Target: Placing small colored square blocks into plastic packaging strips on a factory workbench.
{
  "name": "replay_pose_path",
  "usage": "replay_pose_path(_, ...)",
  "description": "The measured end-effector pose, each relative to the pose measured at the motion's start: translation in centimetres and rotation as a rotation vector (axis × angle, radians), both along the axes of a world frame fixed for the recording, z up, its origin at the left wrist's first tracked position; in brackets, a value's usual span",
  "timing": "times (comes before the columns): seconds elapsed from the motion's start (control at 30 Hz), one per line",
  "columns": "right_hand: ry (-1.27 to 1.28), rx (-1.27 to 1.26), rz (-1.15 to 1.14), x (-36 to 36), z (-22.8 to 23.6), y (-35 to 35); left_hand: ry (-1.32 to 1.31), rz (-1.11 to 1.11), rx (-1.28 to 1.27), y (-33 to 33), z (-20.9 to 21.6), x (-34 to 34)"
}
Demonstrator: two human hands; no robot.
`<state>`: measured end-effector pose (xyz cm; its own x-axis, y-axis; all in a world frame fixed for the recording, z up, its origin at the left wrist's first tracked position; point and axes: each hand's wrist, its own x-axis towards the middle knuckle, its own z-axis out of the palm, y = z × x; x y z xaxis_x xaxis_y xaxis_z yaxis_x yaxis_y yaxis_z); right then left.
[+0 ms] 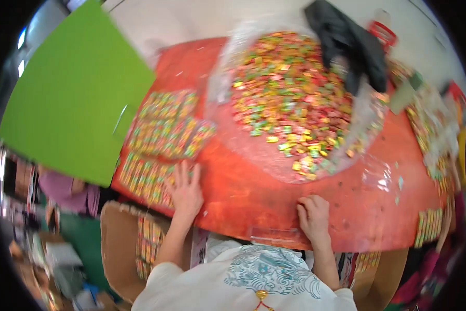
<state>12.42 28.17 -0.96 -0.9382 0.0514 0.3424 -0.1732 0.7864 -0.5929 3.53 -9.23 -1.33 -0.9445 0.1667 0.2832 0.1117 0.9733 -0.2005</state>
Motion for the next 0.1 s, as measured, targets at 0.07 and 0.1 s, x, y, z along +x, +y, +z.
replay_pose_path(0.07, -0.017, -0.032, 0.043, 0.2, 0.0, 0.1, -0.002, 0.014, -0.083, -1.8, -2.2, -0.5)
replay_pose_path(0.1, -0.028, -0.04, 0.044, 0.3, -0.3, 0.3, 0.003, 0.026, -0.123, -2.8, -3.7, -0.9)
